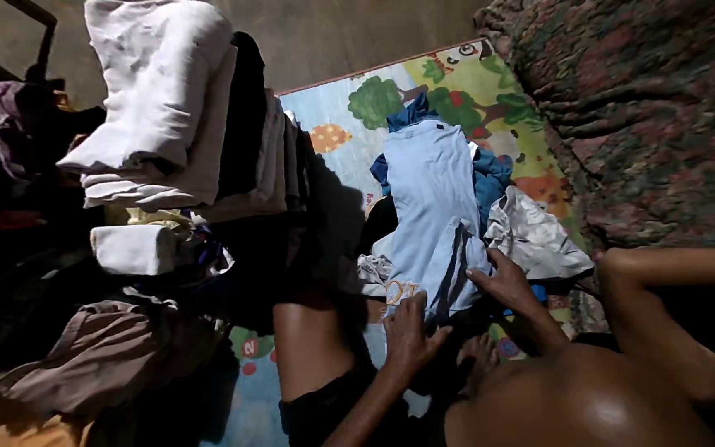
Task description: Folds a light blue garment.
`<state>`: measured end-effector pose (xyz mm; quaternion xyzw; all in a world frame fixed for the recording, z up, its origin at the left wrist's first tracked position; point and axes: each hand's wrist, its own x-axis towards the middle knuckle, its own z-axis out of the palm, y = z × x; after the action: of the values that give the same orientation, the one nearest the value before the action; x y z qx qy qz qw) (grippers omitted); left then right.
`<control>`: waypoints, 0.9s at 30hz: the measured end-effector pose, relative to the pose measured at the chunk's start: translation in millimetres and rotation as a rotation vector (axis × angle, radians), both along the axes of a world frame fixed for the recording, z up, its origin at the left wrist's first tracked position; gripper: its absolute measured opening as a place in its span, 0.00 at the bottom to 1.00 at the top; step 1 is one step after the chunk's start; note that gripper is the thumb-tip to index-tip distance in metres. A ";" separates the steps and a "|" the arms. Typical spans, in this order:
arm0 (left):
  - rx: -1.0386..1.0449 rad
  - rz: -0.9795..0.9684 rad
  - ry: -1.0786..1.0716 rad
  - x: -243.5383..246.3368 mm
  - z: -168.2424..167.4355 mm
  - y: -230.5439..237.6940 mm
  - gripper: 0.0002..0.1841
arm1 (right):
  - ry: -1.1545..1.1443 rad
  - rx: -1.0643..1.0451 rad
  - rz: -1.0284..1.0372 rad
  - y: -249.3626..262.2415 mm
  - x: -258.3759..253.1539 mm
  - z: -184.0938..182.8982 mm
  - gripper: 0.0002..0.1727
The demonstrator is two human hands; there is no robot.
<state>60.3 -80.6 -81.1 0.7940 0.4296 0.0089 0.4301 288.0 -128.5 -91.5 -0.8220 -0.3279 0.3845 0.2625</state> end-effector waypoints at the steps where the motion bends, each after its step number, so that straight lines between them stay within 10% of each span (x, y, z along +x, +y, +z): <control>1: 0.049 0.032 0.000 9.3 -4.7 -3.6 0.41 | -0.130 0.009 0.010 2.4 -4.9 1.3 0.36; 8: 0.018 0.071 -0.101 8.6 -17.4 -4.3 0.32 | -0.633 0.474 -0.053 4.7 -30.1 -18.7 0.24; 17: -0.014 0.072 -0.138 0.4 -15.0 -0.1 0.28 | -0.134 0.028 0.025 51.4 -41.6 22.9 0.38; 23: -0.043 0.033 -0.129 -13.8 -13.0 2.2 0.30 | -0.128 0.026 -0.084 54.3 -44.4 31.9 0.21; 27: -0.045 0.006 -0.182 -22.3 -15.2 1.7 0.29 | -0.020 0.048 -0.209 49.1 -49.3 16.9 0.43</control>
<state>37.9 -78.8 -96.2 0.7789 0.3909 0.0728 0.4849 238.7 -79.4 -74.6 -0.8491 -0.2523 0.3387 0.3173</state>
